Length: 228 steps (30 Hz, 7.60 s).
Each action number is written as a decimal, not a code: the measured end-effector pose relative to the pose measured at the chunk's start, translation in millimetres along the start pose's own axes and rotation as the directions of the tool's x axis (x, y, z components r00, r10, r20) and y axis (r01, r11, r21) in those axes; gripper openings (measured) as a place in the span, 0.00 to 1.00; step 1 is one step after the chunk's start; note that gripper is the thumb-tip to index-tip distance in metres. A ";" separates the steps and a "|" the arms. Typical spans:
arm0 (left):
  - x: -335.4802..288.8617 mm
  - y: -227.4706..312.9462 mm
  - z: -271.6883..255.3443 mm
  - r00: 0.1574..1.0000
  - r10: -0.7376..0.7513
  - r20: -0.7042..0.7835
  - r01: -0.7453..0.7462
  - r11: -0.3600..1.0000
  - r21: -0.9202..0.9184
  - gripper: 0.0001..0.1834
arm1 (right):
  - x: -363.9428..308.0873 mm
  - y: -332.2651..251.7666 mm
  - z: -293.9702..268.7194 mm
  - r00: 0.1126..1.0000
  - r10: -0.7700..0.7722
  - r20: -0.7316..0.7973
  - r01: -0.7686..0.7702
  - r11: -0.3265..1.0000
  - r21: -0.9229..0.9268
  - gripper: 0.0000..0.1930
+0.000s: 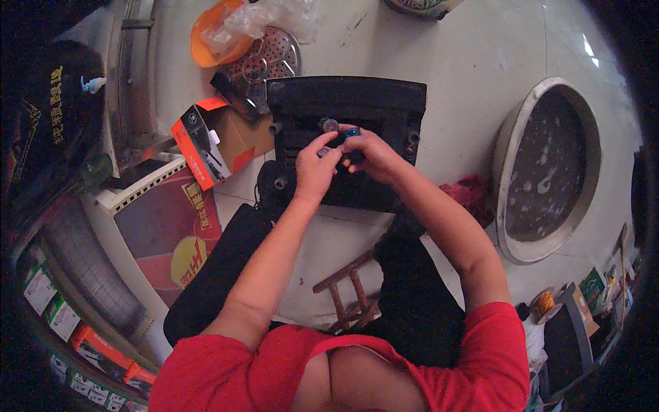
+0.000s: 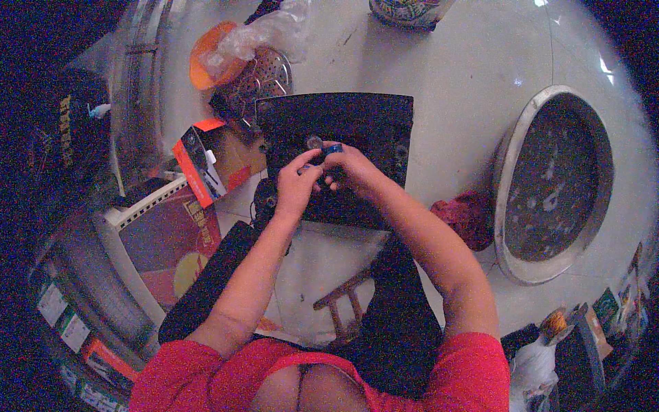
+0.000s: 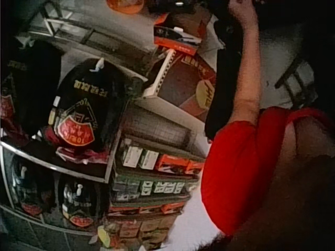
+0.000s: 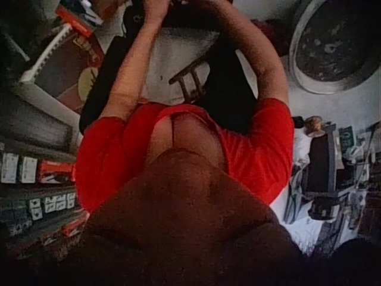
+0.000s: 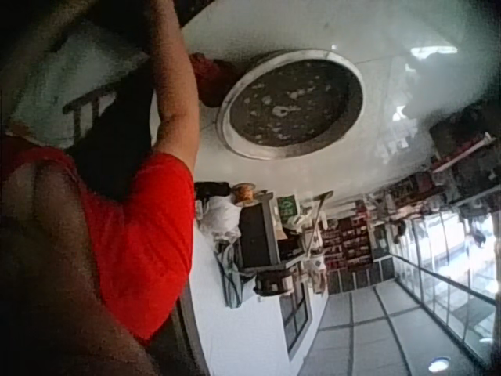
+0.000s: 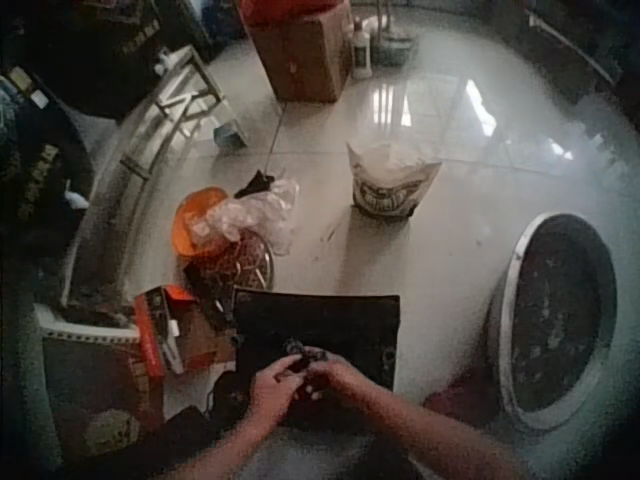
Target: The person installs batteries into an electronic scale, fits the bottom plastic panel, and sets the metal weighing tray into place.
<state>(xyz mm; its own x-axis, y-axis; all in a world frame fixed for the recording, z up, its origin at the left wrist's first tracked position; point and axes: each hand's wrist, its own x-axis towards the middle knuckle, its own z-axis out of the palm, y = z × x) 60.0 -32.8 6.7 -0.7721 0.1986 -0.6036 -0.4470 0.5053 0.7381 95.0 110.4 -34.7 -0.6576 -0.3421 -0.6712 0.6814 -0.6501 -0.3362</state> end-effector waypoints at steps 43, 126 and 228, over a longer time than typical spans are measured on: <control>-33.7 -1.4 -25.2 0.826 -0.203 0.525 0.431 0.829 -0.357 0.22 | -63.2 26.6 14.2 0.998 -0.018 -0.063 0.019 1.000 0.017 0.27; -464.4 -184.5 -457.3 0.888 0.180 -0.424 -0.401 -0.151 -0.904 0.24 | -387.7 85.1 -33.9 0.633 -0.653 -0.417 -0.068 0.489 -0.870 0.19; -511.1 -277.9 -531.3 0.618 -0.305 -0.725 -0.361 0.709 -0.606 0.23 | -331.0 244.4 274.4 0.818 -0.566 0.097 0.491 0.602 -0.629 0.29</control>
<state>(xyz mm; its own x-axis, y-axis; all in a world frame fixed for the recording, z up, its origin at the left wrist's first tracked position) 338.9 -720.9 270.3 -0.6676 -0.6404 -0.3798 -0.3118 -0.2227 0.9237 391.1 -121.4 286.6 -0.9552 0.0224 -0.2950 0.2896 -0.1325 -0.9479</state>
